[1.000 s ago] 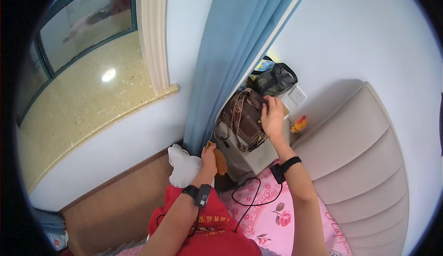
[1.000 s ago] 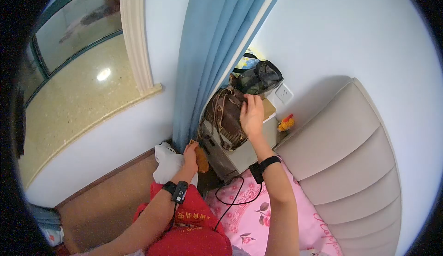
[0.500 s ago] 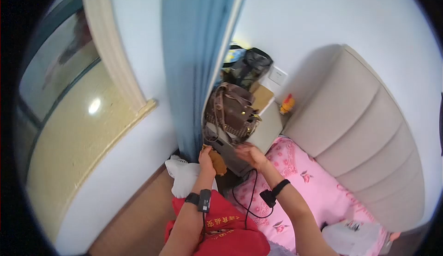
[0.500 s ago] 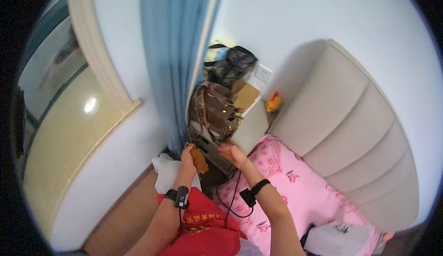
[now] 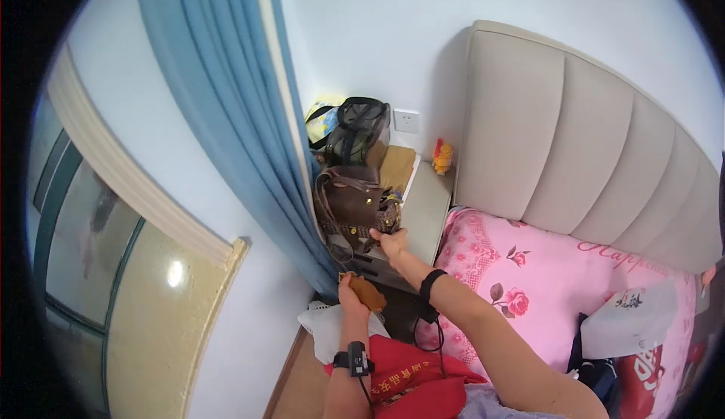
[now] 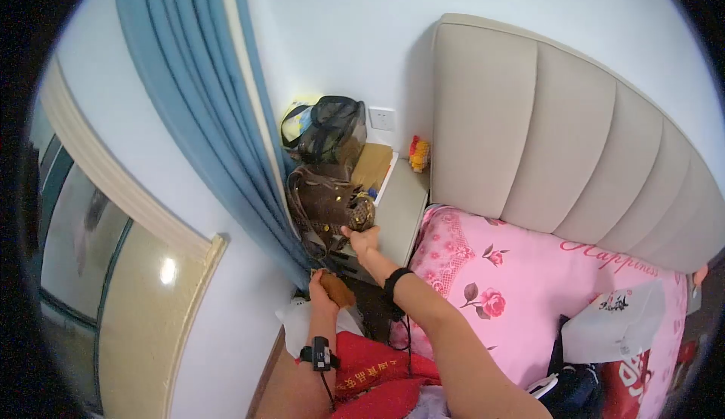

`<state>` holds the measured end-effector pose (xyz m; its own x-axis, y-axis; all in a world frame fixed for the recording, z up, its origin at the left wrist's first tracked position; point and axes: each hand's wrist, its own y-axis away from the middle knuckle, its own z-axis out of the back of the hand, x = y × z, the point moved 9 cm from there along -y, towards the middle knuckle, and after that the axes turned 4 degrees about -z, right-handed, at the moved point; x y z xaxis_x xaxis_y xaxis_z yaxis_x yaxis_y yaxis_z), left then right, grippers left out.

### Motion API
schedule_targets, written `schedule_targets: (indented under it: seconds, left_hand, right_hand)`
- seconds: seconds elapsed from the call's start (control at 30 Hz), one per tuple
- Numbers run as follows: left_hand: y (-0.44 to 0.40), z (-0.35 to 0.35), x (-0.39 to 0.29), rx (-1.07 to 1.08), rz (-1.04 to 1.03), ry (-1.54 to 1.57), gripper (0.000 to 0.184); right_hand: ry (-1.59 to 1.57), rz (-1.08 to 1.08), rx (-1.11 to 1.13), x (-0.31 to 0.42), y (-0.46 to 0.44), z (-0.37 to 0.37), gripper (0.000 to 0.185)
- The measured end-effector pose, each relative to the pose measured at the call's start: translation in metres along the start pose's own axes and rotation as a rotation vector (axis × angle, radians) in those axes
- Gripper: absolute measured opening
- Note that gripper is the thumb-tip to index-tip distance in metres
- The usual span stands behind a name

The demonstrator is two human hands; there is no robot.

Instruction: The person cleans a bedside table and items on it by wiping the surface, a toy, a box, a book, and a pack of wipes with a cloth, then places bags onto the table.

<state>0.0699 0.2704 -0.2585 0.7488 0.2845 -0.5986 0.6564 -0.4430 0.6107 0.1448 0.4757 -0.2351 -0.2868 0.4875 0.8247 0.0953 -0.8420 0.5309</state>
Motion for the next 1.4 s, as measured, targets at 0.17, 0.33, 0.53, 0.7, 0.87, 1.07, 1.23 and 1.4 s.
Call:
schedule_targets:
  seconds: [0.17, 0.33, 0.53, 0.7, 0.87, 1.07, 1.23, 1.4]
  left_hand:
    - [0.012, -0.023, 0.009, 0.05, 0.045, -0.066, 0.023]
    - [0.011, -0.012, 0.007, 0.023, 0.048, -0.078, 0.025]
    - [0.009, -0.005, 0.0, 0.06, 0.017, -0.067, 0.027]
    - [0.045, -0.065, 0.012, 0.511, 0.215, -0.008, 0.049]
    - [0.072, -0.077, 0.042, 0.678, 0.426, -0.371, 0.085]
    - [0.024, -0.071, -0.018, 0.345, -0.119, -0.438, 0.087]
    - [-0.009, -0.138, -0.129, 0.288, -0.848, -0.943, 0.044]
    - [0.047, -0.242, -0.234, 0.477, -1.448, -1.196, 0.023]
  right_hand:
    - [-0.176, -0.051, 0.173, -0.008, -0.005, -0.042, 0.091]
    - [-0.231, -0.008, 0.264, 0.004, -0.001, -0.047, 0.096]
    - [0.123, 0.094, 0.21, -0.018, 0.009, -0.007, 0.081]
    - [0.394, 0.559, 0.72, 0.001, 0.129, 0.026, 0.058]
    - [0.607, 0.859, 0.529, -0.006, 0.111, 0.063, 0.053]
    - [0.3, 0.597, 0.137, 0.106, 0.031, 0.124, 0.047]
    - [0.514, 0.967, -0.355, 0.134, -0.088, 0.132, 0.043]
    - [0.888, 0.852, -0.404, 0.091, -0.102, 0.098, 0.04]
